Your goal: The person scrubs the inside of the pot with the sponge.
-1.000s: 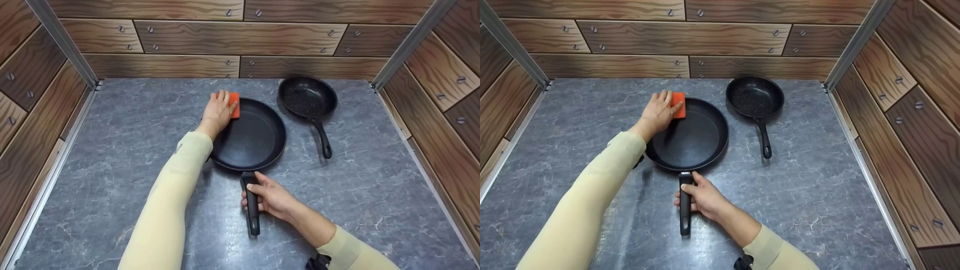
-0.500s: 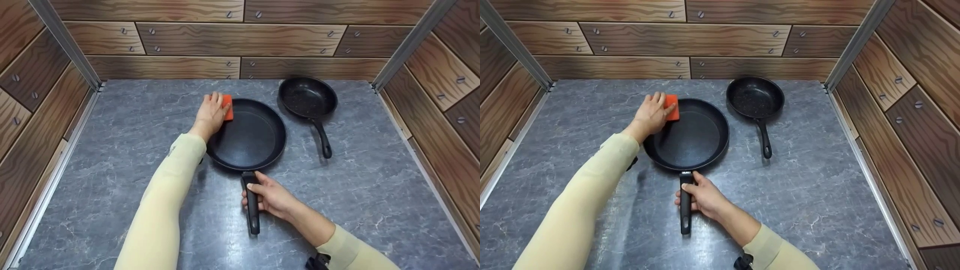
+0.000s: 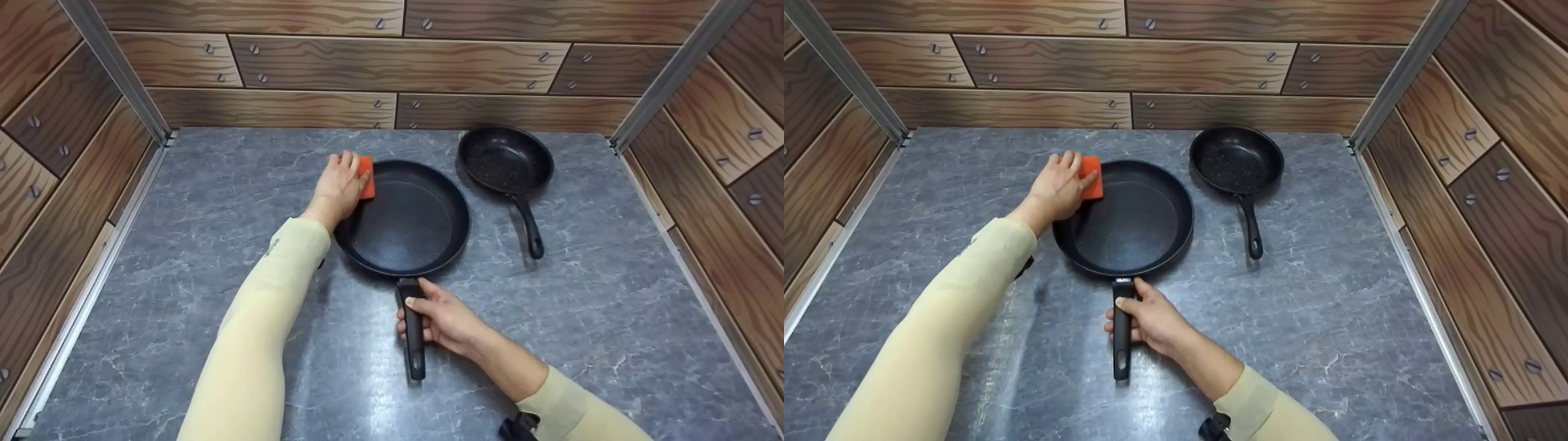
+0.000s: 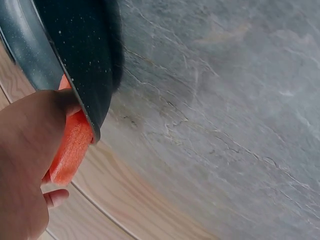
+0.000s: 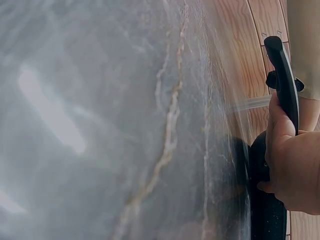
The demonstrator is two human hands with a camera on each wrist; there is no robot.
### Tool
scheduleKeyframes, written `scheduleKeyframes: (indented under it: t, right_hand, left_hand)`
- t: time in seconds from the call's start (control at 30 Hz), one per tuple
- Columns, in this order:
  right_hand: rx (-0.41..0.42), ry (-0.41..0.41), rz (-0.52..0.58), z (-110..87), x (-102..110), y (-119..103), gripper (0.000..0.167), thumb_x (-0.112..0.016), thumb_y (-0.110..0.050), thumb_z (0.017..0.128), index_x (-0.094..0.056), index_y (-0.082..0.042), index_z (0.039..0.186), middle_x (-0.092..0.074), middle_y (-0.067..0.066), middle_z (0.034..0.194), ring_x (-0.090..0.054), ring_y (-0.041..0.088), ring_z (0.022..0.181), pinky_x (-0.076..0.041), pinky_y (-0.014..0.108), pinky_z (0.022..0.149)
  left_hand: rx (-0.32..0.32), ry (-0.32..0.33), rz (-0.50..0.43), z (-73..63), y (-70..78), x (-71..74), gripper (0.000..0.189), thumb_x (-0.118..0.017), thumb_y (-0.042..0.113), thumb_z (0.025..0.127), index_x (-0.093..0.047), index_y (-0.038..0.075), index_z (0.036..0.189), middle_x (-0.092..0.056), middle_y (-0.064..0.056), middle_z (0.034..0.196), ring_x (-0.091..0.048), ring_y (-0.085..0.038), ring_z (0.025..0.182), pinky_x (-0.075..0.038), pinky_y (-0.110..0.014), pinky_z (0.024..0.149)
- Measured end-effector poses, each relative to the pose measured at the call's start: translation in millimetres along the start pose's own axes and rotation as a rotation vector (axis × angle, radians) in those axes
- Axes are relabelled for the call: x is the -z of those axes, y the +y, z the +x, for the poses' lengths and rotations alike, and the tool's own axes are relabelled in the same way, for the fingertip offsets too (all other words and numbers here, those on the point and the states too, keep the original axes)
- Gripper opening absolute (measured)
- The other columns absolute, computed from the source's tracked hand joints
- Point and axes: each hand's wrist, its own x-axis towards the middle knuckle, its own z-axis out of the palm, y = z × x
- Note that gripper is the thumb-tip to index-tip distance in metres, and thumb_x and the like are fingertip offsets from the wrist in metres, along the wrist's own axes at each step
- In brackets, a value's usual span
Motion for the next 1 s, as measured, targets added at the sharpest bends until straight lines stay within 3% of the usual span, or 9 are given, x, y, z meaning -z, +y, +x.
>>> scheduleKeyframes:
  t: [0.63,1.0]
  right_hand:
    - [-0.001,0.010,0.009,0.1,1,0,0.073,-0.047,-0.006,0.110,-0.005,-0.009,0.170,-0.067,0.015,0.101,-0.074,0.022,0.084,-0.063,0.044,0.083]
    - [0.000,0.004,0.004,0.6,1,-1,0.071,-0.047,-0.007,0.111,-0.007,-0.008,0.170,-0.067,0.015,0.101,-0.074,0.022,0.084,-0.063,0.043,0.084]
  left_hand:
    - [-0.017,-0.039,0.024,-12.0,-3.5,1.1,0.055,-0.053,0.027,0.104,-0.052,0.013,0.157,-0.043,-0.029,0.151,-0.041,-0.043,0.136,-0.038,-0.054,0.103]
    - [-0.032,-0.036,0.017,-18.3,-6.7,5.3,0.061,-0.059,0.036,0.097,-0.057,0.008,0.151,-0.045,-0.028,0.147,-0.043,-0.041,0.128,-0.039,-0.054,0.101]
